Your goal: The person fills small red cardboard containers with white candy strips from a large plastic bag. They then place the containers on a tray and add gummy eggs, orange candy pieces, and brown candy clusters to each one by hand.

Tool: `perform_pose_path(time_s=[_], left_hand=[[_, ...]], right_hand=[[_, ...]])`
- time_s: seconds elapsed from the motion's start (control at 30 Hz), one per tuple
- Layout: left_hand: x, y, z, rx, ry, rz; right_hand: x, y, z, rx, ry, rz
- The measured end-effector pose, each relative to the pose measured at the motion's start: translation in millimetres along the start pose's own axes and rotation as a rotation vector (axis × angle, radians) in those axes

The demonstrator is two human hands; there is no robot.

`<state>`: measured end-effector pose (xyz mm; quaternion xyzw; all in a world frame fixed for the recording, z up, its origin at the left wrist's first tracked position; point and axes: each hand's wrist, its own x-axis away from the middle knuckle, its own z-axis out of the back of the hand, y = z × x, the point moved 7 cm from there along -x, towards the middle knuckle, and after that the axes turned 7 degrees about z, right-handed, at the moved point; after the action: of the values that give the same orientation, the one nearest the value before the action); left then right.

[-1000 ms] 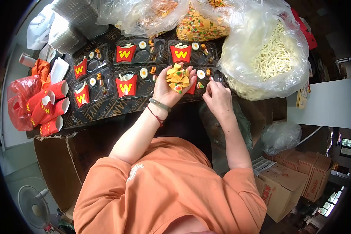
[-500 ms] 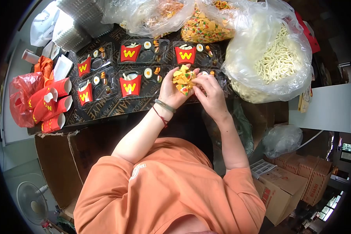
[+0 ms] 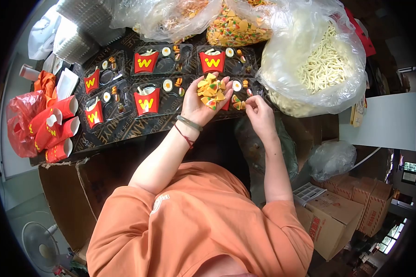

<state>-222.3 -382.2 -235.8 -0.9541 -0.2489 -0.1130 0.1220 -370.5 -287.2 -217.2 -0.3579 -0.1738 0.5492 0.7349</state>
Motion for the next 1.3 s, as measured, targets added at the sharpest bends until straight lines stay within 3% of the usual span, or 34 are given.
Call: perform_pose_path(time_s=[0.17,0.33,0.4,0.47,0.53,0.6,0.7,0.77,0.83,1.0,1.07,1.2,1.27,1.3], left_hand=[[2,-2,2,-0.015,0.0,0.02],[-2,-11,5,-0.081,-0.046,0.071],[-5,-17,3,-0.048,-0.168,0.144],[-9,-16,7,-0.073,-0.128,0.113],[-9,-10,10,-0.093,-0.086,0.076],[-6,-11,5,-0.048,-0.147,0.116],[-2,-12,5,-0.006,-0.045,0.073],[1,-10,4,-0.042,-0.039,0.09],[3,-9,5,-0.051,-0.016,0.093],[6,-13,9,-0.073,0.038,0.139],[8,-12,9,-0.092,0.046,0.144],[10,-17,9,-0.155,0.047,0.185],[12,-26,7,-0.172,0.038,0.272],[11,-28,8,-0.173,0.038,0.277]], right_hand=[[-6,-30,2,0.307,0.064,0.197],[-17,-88,12,-0.307,0.118,0.327],[-20,-93,5,-0.26,0.074,0.366],[-23,-97,-2,-0.201,0.028,0.414],[-26,-89,-5,-0.215,0.014,0.401],[-29,-65,-12,-0.58,-0.019,0.163],[-29,-44,2,-0.843,-0.064,-0.03],[-30,-27,16,-0.694,-0.053,-0.036],[-30,-6,17,-0.303,-0.175,0.021],[-32,5,8,-0.035,-0.255,0.083],[-31,-6,9,0.13,-0.182,0.248],[-32,-21,15,0.167,-0.111,0.261],[-39,-32,15,-0.185,-0.116,0.213],[-41,-41,15,-0.184,-0.112,0.209]])
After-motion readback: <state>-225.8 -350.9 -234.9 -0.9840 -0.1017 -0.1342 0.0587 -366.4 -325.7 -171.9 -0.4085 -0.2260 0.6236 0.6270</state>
